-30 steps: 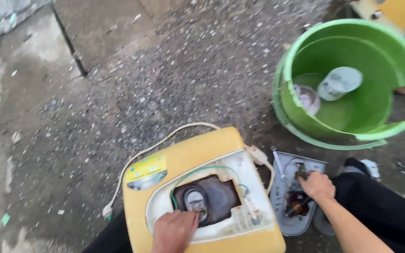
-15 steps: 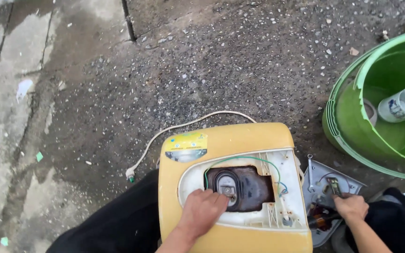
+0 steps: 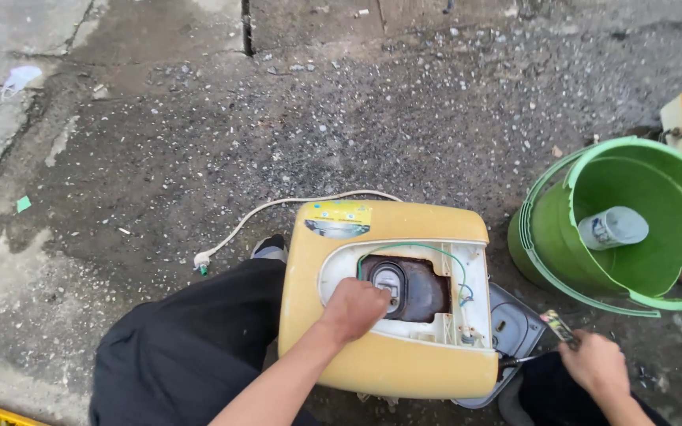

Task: The person is repairing a water heater by cleaning the heating element and securing electrical connections inside the housing.

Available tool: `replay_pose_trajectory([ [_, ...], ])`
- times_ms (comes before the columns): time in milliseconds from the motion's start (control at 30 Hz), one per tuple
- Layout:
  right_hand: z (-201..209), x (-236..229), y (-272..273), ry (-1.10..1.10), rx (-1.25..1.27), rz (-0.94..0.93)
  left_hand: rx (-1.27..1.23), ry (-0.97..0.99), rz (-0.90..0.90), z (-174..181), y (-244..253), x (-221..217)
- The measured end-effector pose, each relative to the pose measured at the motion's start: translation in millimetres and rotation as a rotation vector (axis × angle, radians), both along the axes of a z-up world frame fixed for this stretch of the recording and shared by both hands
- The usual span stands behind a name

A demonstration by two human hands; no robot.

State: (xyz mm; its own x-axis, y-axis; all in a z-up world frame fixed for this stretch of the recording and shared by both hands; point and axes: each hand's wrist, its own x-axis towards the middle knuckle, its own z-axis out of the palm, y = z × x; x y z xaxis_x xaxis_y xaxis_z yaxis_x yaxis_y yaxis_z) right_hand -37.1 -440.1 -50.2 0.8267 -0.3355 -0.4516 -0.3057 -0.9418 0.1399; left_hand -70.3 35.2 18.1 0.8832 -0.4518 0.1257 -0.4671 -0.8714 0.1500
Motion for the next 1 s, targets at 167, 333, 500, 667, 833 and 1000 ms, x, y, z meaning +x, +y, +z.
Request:
replay_pose_trajectory([
  [167,90.7,3.1,25.9,-0.162,-0.079,0.176,-0.035,-0.009,0.022,-11.4,3.7,-0.6],
  [333,167.1,-10.7,115.7,-0.313,0.142,0.293,-0.029,-0.065,0.023,-20.0,2.2,-3.4],
  [500,177.8,3.8,214.8,-0.170,0.383,0.490,0.077,-0.027,-0.072,-13.8,-1.4,-3.4],
  [667,154.4,28.3,249.1,-0.074,0.446,0.654,0.190,0.112,-0.155,-8.4,-6.8,4.6],
  [833,159.8,56.2,258.5,-0.002,0.465,0.661,0.285,0.192,-0.255,-3.3,-6.3,10.2],
  [1000,167.7,70.9,258.6,0.016,0.460,0.633,0.298,0.141,-0.284,-10.2,0.8,13.8],
])
